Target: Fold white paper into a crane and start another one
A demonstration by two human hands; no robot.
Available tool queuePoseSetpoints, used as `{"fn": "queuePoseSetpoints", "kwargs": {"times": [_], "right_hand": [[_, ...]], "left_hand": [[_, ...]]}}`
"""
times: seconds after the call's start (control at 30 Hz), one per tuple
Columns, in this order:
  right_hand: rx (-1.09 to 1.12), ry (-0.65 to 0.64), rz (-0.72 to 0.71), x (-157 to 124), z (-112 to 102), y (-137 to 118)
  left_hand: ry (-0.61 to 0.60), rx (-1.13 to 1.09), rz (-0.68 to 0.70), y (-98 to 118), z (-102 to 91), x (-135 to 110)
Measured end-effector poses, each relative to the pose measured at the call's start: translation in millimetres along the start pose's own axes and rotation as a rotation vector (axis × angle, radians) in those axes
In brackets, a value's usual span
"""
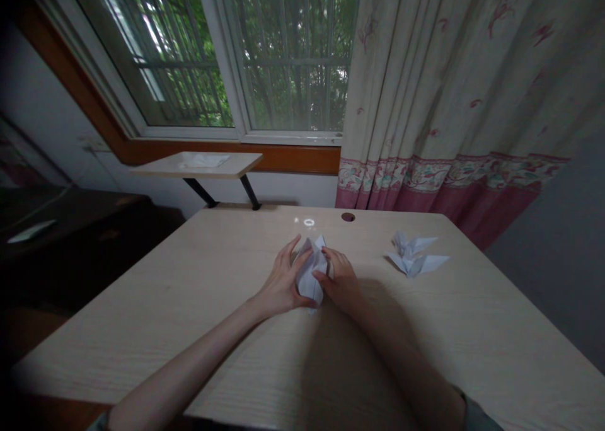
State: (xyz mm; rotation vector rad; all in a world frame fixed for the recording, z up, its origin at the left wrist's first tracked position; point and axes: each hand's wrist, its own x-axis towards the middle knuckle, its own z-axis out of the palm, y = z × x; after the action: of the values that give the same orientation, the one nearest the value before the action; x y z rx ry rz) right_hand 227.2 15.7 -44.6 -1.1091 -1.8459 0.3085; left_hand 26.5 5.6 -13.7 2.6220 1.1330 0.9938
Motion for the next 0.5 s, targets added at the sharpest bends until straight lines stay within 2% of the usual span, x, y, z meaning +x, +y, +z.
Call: {"fn": "queuePoseSetpoints", "kwargs": {"times": [0.3,0.5], "right_hand": [[-0.043,0.027,0.027,3.3,-3.6,1.4],[-0.001,0.034,0.046,4.6,-3.8,-0.8]], "left_hand": [[0.089,-0.124,0.076,-4.5,6.0,-2.1],[0.054,-0.105,0.095,-4.4,3.0,-3.1]]}}
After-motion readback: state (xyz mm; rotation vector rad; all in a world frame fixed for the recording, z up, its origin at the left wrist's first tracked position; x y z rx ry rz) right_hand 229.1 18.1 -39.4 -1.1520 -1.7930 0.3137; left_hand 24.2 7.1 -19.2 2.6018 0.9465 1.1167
